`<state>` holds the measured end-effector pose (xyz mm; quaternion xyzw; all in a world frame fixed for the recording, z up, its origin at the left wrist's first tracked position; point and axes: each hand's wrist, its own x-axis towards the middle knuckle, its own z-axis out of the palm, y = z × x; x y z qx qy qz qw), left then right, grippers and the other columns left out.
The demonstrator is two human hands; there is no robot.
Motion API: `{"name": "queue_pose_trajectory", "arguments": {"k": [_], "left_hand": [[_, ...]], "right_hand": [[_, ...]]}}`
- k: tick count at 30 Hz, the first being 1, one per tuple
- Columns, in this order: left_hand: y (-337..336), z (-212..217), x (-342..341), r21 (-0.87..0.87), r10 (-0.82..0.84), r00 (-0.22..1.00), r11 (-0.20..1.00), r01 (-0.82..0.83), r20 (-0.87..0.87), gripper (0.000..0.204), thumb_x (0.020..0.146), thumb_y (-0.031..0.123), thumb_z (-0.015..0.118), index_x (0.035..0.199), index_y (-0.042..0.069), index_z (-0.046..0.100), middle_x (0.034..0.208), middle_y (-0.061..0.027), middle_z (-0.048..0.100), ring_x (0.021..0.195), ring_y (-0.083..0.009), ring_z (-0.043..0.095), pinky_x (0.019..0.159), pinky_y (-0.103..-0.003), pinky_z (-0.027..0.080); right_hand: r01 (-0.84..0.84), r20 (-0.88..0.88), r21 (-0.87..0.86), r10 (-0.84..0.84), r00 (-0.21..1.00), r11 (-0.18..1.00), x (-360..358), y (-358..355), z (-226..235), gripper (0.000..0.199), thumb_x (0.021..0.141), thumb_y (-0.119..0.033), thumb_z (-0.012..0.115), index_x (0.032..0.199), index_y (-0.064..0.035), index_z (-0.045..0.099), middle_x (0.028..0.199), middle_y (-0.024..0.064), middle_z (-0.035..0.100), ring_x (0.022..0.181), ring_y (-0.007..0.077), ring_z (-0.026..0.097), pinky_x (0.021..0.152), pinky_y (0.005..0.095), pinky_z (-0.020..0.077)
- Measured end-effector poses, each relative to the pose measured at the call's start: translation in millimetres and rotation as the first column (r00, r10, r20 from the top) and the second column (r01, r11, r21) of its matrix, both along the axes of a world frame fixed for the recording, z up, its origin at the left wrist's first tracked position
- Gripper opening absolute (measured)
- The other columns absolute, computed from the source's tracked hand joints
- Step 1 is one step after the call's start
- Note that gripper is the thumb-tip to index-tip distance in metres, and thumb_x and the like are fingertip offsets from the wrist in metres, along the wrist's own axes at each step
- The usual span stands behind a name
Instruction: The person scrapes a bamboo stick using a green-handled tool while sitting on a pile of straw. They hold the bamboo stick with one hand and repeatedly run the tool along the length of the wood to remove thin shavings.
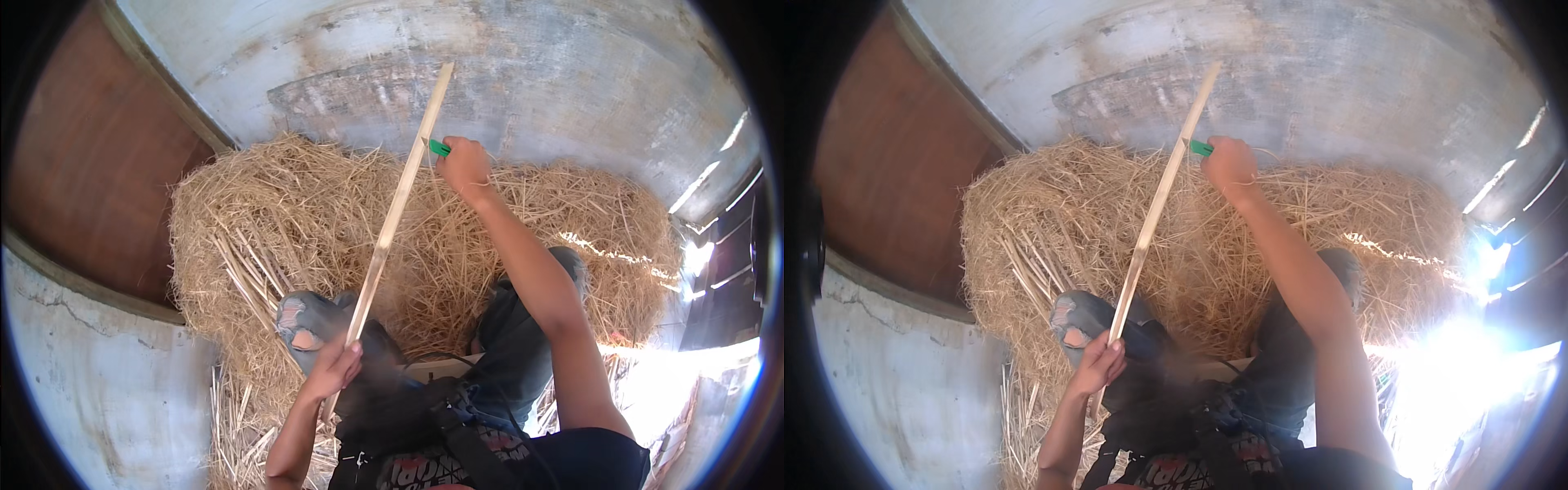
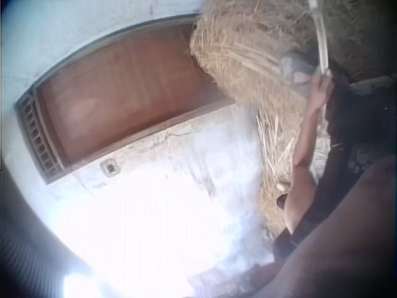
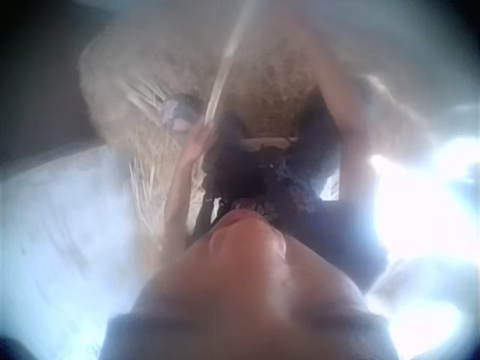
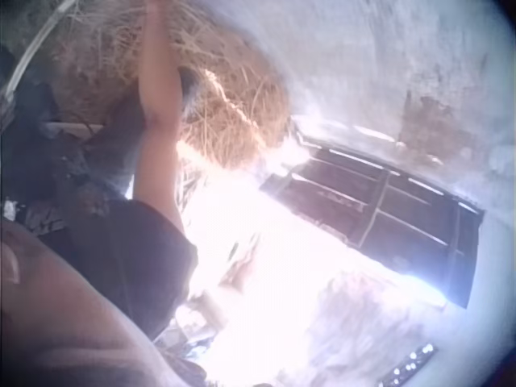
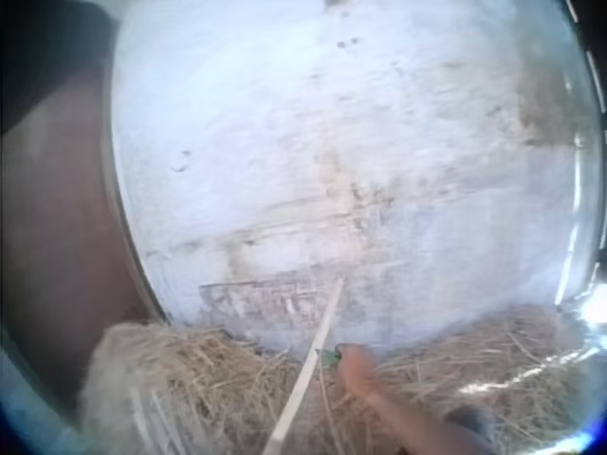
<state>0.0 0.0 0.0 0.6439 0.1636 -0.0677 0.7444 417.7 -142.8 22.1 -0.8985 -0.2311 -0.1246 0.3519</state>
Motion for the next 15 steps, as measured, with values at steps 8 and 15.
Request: {"name": "queue_pose_trajectory", "arguments": {"k": [8, 15], "left_hand": [[15, 4, -48, 0.161, -0.042, 0.996, 0.986, 0.054, -0.076, 0.017, 0.110, 0.022, 0.051, 0.101, 0.007, 0.051, 0.060, 0.0060, 0.042, 0.048, -0.0049, 0.039, 0.044, -0.024, 0.032], [31, -4, -126, 0.235, -0.084, 0.975, 0.963, 0.132, -0.205, 0.023, 0.106, 0.020, 0.059, 0.087, 0.007, 0.057, 0.060, 0.0058, 0.048, 0.053, -0.0031, 0.045, 0.046, -0.023, 0.034]], "right_hand": [[0.322, -0.078, 0.259, -0.313, 0.947, 0.911, 46, -33, 10, 0.010, 0.077, -0.011, 0.067, 0.082, -0.0035, 0.072, 0.085, 0.0222, 0.072, 0.082, 0.0429, 0.069, 0.073, 0.0520, 0.0554], [0.608, -0.115, 0.345, -0.611, 0.783, 0.715, 164, -163, -24, 0.024, 0.083, -0.016, 0.063, 0.085, 0.0058, 0.072, 0.088, 0.0257, 0.073, 0.085, 0.0384, 0.073, 0.076, 0.0466, 0.0571]]}}
